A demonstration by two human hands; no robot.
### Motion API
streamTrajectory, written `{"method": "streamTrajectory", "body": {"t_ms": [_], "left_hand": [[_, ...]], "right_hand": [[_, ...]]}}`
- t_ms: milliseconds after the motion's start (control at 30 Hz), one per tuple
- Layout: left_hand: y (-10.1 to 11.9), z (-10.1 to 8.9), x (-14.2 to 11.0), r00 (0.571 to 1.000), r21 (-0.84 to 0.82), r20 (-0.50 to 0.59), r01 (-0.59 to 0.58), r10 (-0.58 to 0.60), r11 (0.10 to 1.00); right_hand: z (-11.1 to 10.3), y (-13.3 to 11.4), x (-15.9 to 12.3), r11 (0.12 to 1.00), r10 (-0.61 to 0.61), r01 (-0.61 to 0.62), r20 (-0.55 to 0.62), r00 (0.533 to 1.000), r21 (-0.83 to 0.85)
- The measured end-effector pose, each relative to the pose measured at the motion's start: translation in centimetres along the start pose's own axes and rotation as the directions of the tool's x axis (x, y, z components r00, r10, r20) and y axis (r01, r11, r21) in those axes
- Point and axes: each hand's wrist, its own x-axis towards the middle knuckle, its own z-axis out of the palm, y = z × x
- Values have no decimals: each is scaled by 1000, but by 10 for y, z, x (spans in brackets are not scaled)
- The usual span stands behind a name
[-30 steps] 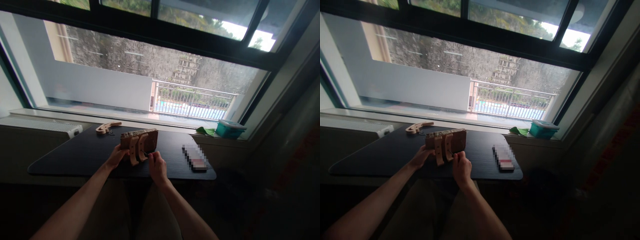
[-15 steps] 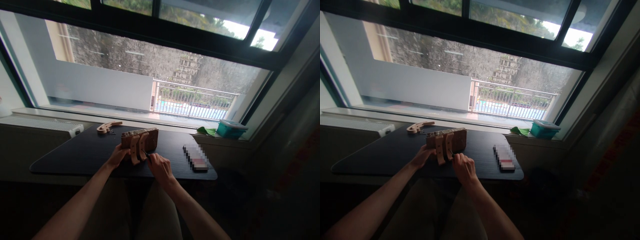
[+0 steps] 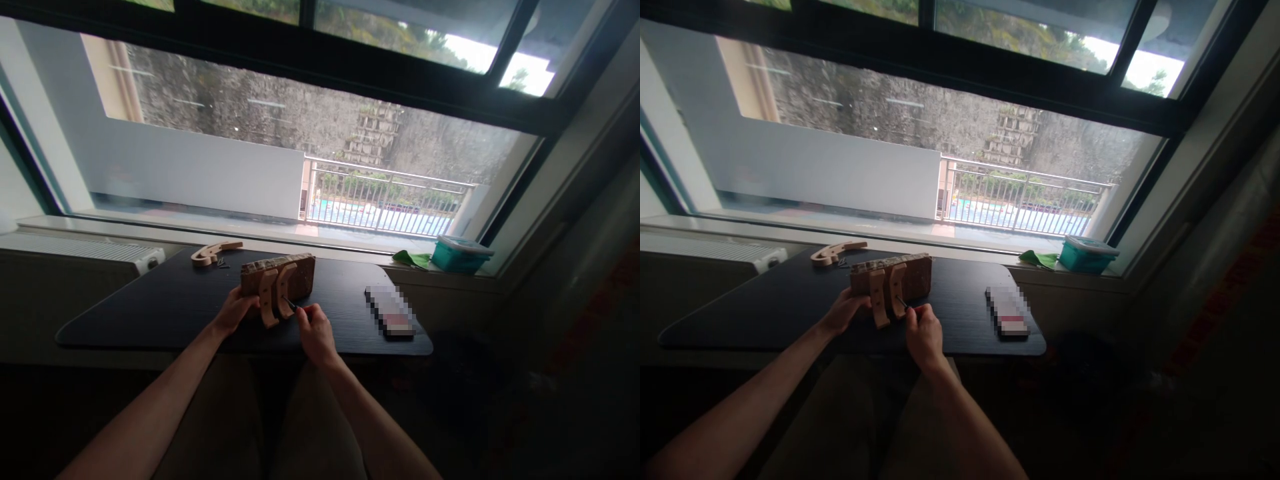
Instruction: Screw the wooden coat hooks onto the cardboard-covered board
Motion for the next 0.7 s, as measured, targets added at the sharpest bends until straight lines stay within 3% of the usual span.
{"method": "streamTrajectory", "body": {"t_ms": [100, 233, 367, 433, 533, 633, 700], "left_hand": [[1, 1, -2, 1000, 9, -11, -6, 6, 1000], [4, 3, -4, 1000, 20, -16, -16, 16, 1000], [5, 3, -4, 1000, 26, -22, -12, 12, 1000], [5, 3, -4, 1000, 27, -25, -5, 5, 1000], [4, 3, -3, 1000, 23, -17, 0, 0, 1000], [4, 2, -2, 1000, 18, -4, 0, 0, 1000], [5, 1, -2, 1000, 16, 1, -2, 2, 1000]], "right_hand": [[-11, 1, 5, 955, -173, 172, 18, 985, -240], [-17, 2, 7, 788, -428, 423, 96, 899, -447], [-12, 3, 9, 688, -499, 502, 161, 852, -524], [-11, 3, 9, 709, -484, 495, 163, 860, -503], [-9, 1, 7, 826, -403, 413, 111, 908, -383], [-5, 2, 8, 971, -194, 198, 37, 980, -133], [-3, 3, 11, 997, -69, 68, 42, 997, 23]]}}
